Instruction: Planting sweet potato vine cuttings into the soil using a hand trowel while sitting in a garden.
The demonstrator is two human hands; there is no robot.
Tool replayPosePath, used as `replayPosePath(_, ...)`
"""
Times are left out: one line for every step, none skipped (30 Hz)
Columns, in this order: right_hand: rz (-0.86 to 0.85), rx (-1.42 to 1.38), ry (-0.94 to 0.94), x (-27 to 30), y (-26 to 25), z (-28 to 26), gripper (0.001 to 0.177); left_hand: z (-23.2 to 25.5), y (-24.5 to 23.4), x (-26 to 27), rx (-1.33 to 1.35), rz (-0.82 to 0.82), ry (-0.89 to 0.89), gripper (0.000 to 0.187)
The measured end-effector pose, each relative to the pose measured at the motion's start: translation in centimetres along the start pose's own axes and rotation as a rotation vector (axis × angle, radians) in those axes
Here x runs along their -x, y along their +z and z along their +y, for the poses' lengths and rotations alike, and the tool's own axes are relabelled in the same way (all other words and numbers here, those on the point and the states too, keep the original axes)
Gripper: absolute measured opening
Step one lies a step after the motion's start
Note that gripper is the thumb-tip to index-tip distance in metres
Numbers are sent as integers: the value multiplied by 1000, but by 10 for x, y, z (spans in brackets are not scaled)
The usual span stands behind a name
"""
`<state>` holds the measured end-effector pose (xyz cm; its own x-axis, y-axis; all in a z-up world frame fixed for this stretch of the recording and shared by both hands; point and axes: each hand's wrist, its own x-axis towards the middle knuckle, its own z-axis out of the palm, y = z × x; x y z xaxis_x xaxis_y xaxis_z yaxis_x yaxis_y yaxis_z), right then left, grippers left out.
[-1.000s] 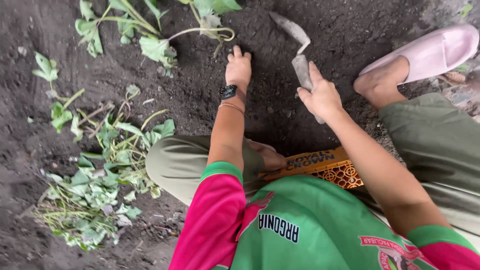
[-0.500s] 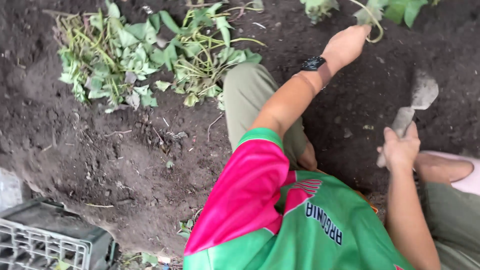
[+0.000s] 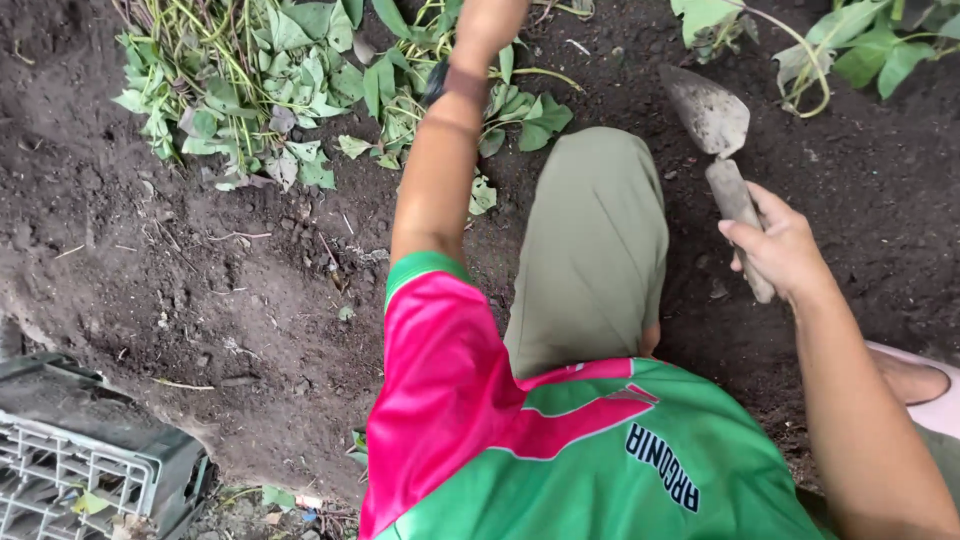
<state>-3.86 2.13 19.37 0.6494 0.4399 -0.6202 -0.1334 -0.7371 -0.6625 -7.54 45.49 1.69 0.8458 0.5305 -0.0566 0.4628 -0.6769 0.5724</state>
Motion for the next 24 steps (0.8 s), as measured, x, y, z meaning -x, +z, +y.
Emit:
replayPosePath(-9,3,3,-6,3,-9,53,6,-16,22,-1,-2,-10,19)
replayPosePath(-26,54,23,-11,5,-18,55,14,-32,42,54,-82,-205,12)
replayPosePath(-44,105,44,-16,7,-27,57,22,-48,63,108,-163,-399,17)
replayPosePath(-47,107,48,-22,9,-30,57,16,-35,71,109,-167,-403,17)
replayPosePath(-60,119,86,-27,11,-32,61,10,-21,79,58,-164,-415,13)
replayPosePath(-71,130,123,-33,13,-34,64,5,-7,85,6,-159,-425,18)
replayPosePath(-71,131,125,-37,16,-33,64,8,-3,89,7,-161,-425,18)
replayPosePath(-78,116,184,-39,18,-31,63,12,1,94,-121,-246,-426,25)
replayPosePath(-85,101,243,-41,20,-29,62,16,5,99,-249,-329,-425,55)
replayPosePath(-84,99,247,-41,21,-27,62,5,25,100,-250,-334,-423,55)
replayPosePath(-80,76,260,-41,21,-25,56,-7,45,101,-346,-263,-381,40)
replayPosePath(-80,55,273,-40,22,-22,51,-18,64,104,-441,-191,-341,31)
replayPosePath(-82,55,277,-39,22,-19,51,-11,60,107,-442,-196,-342,31)
replayPosePath(-85,50,272,-39,23,-17,53,-4,55,108,-396,-228,-302,30)
replayPosePath(-89,45,266,-38,24,-15,54,2,49,110,-350,-259,-262,29)
replayPosePath(-91,43,269,-41,24,-9,54,11,35,110,-352,-262,-262,29)
replayPosePath(-83,23,242,-43,25,-3,52,19,20,111,-111,-196,-309,10)
replayPosePath(-77,6,215,-45,26,3,50,27,6,113,130,-127,-356,14)
replayPosePath(-81,6,218,-44,26,2,50,32,-14,113,128,-129,-359,14)
replayPosePath(-83,14,214,-43,26,-1,48,37,-35,114,229,-198,-409,20)
replayPosePath(-84,22,210,-42,26,-3,46,41,-56,115,331,-266,-457,27)
replayPosePath(-89,22,209,-42,27,-2,46,44,-75,118,329,-265,-461,27)
replayPosePath(-89,19,196,-42,27,-1,46,48,-94,122,405,-269,-448,56)
replayPosePath(-87,15,183,-42,27,0,46,51,-112,124,483,-273,-431,89)
